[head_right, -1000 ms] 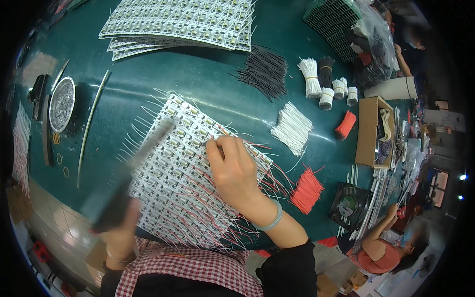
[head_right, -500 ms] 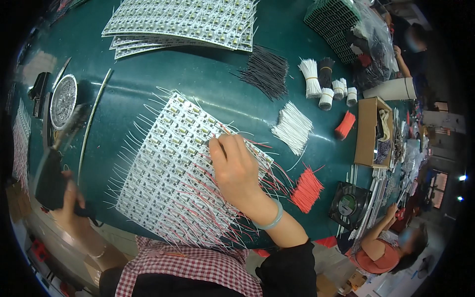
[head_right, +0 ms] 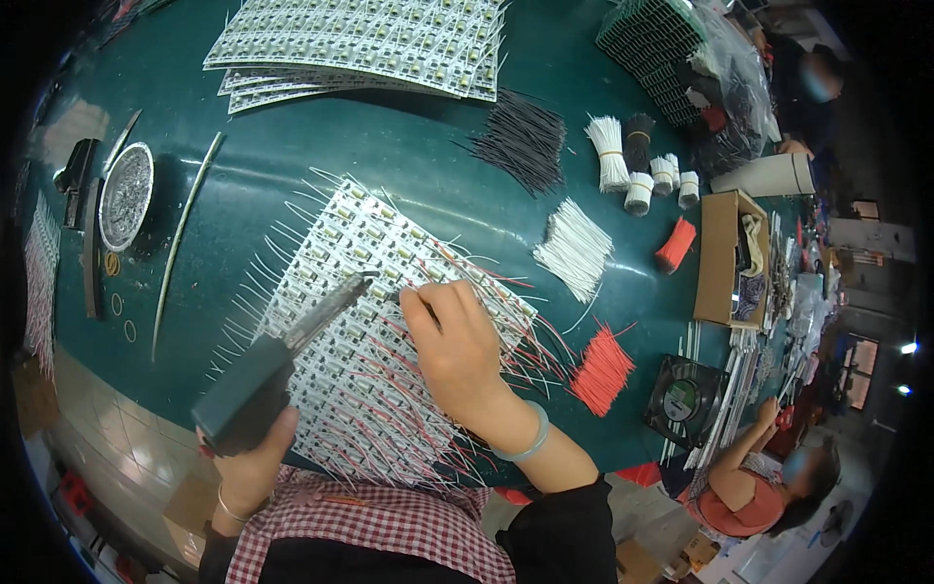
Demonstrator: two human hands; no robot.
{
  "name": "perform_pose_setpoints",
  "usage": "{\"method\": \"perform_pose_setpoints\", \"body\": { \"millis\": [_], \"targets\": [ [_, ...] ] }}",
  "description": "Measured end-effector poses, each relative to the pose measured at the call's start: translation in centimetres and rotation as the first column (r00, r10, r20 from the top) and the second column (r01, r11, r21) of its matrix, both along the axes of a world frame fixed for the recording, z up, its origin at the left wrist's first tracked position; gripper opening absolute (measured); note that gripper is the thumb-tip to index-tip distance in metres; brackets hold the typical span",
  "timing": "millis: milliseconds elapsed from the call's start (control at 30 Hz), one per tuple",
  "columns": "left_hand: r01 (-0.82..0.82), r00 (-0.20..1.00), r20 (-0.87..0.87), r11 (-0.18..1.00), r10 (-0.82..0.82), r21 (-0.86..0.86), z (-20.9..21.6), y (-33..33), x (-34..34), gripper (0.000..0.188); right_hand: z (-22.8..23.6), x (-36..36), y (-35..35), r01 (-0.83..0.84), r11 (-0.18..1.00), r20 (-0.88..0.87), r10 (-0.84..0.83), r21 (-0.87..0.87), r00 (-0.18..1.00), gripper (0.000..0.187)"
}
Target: The person uses a soldering iron to attach small wires to a grid of LED components on a circuit board. They repeatedly pick up individual wires from bundles on the table and solder them to specific points on the board, working systematically across the surface.
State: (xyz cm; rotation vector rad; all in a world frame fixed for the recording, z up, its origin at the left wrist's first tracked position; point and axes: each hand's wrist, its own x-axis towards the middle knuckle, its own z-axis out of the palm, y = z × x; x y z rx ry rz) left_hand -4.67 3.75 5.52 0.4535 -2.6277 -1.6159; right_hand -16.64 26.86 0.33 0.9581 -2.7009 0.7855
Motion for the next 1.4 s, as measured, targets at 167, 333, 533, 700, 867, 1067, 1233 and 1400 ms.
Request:
{"method": "perform_pose_setpoints", "body": {
  "millis": [167, 333, 533, 700, 867, 1067, 1233, 1400],
  "targets": [
    [0.088, 0.995, -0.047, 0.995, -0.085, 0.055, -0.1, 0.7, -1.2, 0.021, -0.2, 0.0, -0.1, 0.007, 1.0, 0.005, -0.007, 0.0, 1.0, 0.037],
    [0.136, 0.99, -0.043, 0.99, -0.135, 0.03, -0.7, 0.8, -0.9, 0.02, -0.2, 0.0, -0.2, 0.013, 1.0, -0.006, -0.013, 0.008, 1.0, 0.035],
    [0.205, 0.973, -0.099, 0.978, -0.209, -0.048, -1.5, 0.5, -0.8, 0.019, -0.2, -0.1, -0.2, 0.029, 1.0, -0.004, -0.029, 0.001, 1.0, 0.033],
    [0.111, 0.991, -0.074, 0.994, -0.11, 0.011, -1.1, 1.3, -1.2, 0.017, -0.4, -0.1, -0.3, 0.024, 1.0, -0.019, -0.024, 0.008, 1.0, 0.032],
    [0.135, 0.983, -0.118, 0.99, -0.138, -0.039, -1.2, 1.2, -1.3, 0.016, -0.3, -0.2, -0.4, 0.022, 1.0, -0.03, -0.021, 0.02, 0.999, 0.032],
    [0.142, 0.988, -0.059, 0.99, -0.142, -0.011, -0.7, 1.0, -1.3, 0.016, -0.3, -0.1, -0.3, 0.012, 1.0, -0.035, -0.011, 0.027, 0.999, 0.033],
    [0.109, 0.992, -0.063, 0.994, -0.107, 0.018, -1.1, 0.7, -0.4, 0.019, -0.3, -0.1, -0.4, 0.007, 1.0, -0.036, -0.006, 0.027, 0.999, 0.033],
    [0.091, 0.996, -0.025, 0.996, -0.091, 0.015, -0.2, 0.8, -0.6, 0.022, -0.2, -0.2, -0.5, 0.006, 1.0, -0.034, -0.005, 0.017, 0.999, 0.033]
  ]
}}
